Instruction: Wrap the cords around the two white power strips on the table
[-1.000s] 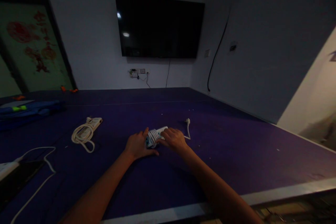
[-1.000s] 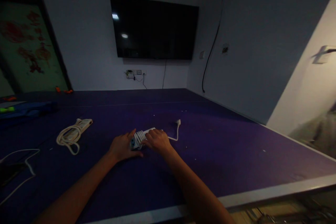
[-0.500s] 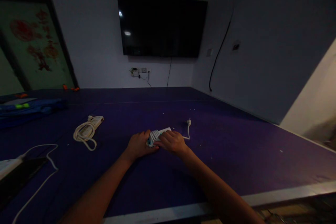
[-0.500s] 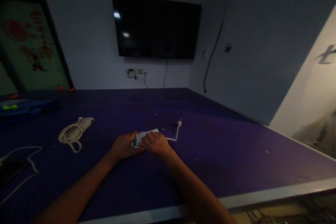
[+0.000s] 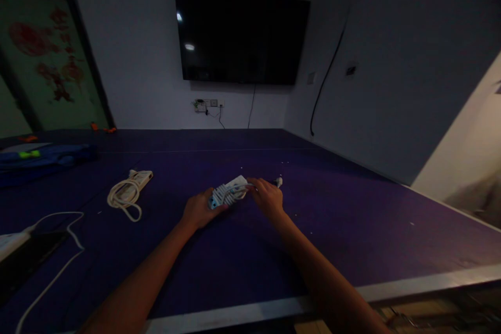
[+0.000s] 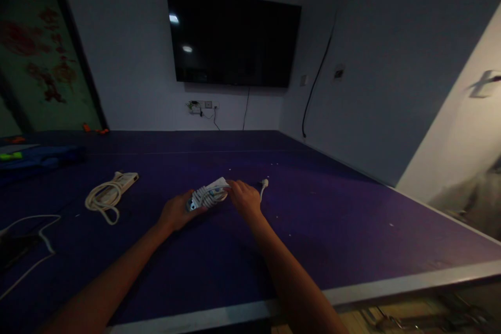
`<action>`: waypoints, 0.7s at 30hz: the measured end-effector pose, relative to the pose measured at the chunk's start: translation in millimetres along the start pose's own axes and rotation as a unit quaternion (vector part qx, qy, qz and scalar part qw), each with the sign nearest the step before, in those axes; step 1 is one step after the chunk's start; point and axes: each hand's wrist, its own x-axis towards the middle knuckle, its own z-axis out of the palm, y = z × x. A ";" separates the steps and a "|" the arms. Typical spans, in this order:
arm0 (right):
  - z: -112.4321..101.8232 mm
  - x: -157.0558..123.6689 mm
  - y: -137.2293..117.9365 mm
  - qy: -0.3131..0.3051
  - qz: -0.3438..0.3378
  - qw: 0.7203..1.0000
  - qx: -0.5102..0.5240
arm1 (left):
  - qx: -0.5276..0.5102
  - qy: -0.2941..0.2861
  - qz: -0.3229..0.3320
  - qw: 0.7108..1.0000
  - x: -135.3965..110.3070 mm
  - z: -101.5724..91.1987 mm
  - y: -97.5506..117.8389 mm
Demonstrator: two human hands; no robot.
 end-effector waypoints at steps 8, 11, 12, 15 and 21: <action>-0.9 2.5 5.7 0.027 0.039 0.998 0.051 | 0.002 -0.067 0.116 0.991 -7.0 -4.7 11.1; -3.0 6.2 10.5 -0.023 0.029 0.992 0.121 | 0.002 -0.099 0.198 0.975 -14.0 -5.8 21.6; -3.0 7.3 12.1 -0.044 0.026 0.988 0.146 | 0.006 -0.105 0.223 0.969 -16.2 -5.7 24.5; -0.4 8.9 14.6 -0.112 0.027 0.972 0.207 | 0.027 -0.103 0.294 0.950 -21.5 -3.8 30.3; 7.8 5.5 9.1 -0.173 0.064 0.937 0.296 | 0.015 -0.067 0.368 0.927 -25.1 1.1 28.3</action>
